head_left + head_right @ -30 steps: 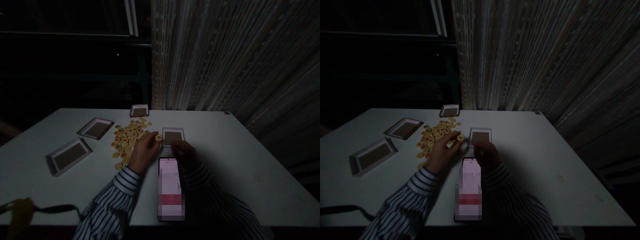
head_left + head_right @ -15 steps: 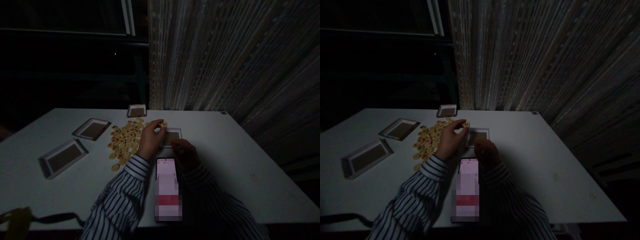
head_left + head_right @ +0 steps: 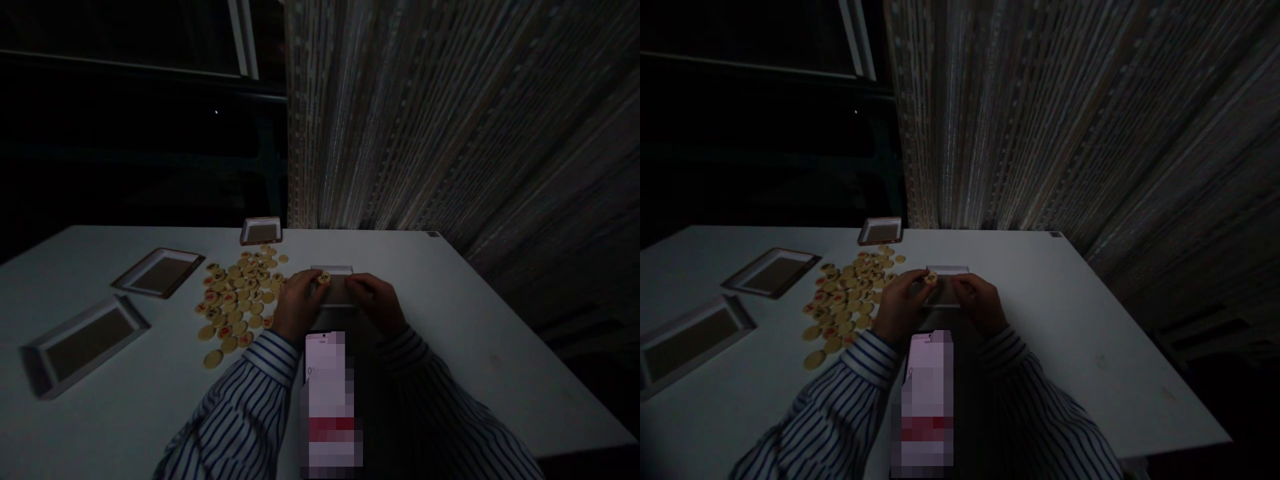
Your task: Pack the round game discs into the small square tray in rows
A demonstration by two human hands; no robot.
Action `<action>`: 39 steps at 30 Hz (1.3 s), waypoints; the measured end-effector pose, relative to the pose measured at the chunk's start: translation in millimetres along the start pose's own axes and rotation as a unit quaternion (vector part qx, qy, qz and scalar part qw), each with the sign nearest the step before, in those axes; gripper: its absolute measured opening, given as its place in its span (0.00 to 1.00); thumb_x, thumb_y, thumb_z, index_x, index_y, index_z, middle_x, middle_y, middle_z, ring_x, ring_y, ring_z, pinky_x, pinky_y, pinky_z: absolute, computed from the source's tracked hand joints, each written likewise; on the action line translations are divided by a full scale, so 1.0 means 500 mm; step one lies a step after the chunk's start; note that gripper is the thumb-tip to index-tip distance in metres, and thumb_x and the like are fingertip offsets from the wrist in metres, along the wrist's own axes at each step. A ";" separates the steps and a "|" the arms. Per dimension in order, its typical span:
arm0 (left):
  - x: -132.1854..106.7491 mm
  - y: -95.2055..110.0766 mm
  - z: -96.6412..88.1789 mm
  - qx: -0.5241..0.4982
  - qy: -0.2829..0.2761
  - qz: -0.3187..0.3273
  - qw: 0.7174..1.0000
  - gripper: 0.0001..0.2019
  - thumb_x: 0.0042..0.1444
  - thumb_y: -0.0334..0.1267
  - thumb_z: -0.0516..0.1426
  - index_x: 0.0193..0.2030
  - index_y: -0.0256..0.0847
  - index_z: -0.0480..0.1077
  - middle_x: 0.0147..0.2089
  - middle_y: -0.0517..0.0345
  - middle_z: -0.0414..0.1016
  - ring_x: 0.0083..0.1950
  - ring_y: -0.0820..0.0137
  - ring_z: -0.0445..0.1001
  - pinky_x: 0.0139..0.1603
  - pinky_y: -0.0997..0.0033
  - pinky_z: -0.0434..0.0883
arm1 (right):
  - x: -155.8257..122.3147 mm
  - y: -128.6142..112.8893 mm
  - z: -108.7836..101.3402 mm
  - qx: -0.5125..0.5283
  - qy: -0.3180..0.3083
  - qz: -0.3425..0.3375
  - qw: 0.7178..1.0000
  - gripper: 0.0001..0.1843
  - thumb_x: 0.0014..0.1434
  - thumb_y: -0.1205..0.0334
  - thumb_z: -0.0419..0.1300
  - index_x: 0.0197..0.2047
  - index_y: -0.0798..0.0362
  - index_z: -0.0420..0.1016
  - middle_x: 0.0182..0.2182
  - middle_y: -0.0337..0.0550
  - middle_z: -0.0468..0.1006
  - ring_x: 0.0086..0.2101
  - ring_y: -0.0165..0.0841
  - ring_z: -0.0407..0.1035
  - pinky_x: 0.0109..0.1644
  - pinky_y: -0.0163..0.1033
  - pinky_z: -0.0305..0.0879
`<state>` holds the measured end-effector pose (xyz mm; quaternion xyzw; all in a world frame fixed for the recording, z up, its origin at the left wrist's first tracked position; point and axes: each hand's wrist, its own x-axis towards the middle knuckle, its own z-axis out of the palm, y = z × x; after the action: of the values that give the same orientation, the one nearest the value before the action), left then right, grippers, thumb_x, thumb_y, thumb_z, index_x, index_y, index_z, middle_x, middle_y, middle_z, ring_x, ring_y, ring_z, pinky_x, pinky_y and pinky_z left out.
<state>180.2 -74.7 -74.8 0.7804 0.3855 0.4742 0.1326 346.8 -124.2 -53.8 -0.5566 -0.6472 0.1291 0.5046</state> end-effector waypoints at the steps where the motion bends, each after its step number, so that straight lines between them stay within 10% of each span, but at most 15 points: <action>1: -0.002 -0.001 0.001 0.002 0.004 0.006 1.000 0.10 0.54 0.38 0.57 0.43 0.38 0.69 0.40 0.52 0.76 0.42 0.68 0.73 0.45 0.65 0.71 | 0.009 0.001 0.001 0.012 -0.014 0.012 1.000 0.08 0.55 0.61 0.56 0.33 0.53 0.75 0.29 0.42 0.79 0.30 0.30 0.72 0.33 0.35 0.69; 21: -0.012 0.005 0.011 -0.085 -0.058 0.063 0.993 0.08 0.54 0.35 0.56 0.42 0.40 0.69 0.38 0.56 0.77 0.38 0.71 0.74 0.39 0.72 0.72 | 0.016 0.047 0.016 0.134 -0.089 0.074 0.984 0.13 0.51 0.51 0.60 0.33 0.51 0.78 0.30 0.41 0.80 0.30 0.31 0.73 0.34 0.38 0.71; 39: -0.006 0.034 0.004 -0.237 -0.043 -0.224 0.944 0.08 0.49 0.37 0.59 0.35 0.38 0.76 0.34 0.56 0.80 0.35 0.69 0.77 0.38 0.71 0.74 | 0.008 0.041 0.019 0.071 -0.080 0.011 0.994 0.13 0.57 0.54 0.57 0.39 0.50 0.77 0.34 0.42 0.79 0.35 0.32 0.72 0.39 0.39 0.69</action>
<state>189.3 -87.8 -68.3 0.6400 0.4204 0.4757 0.4328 352.0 -110.2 -71.0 -0.5143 -0.6684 0.2241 0.4884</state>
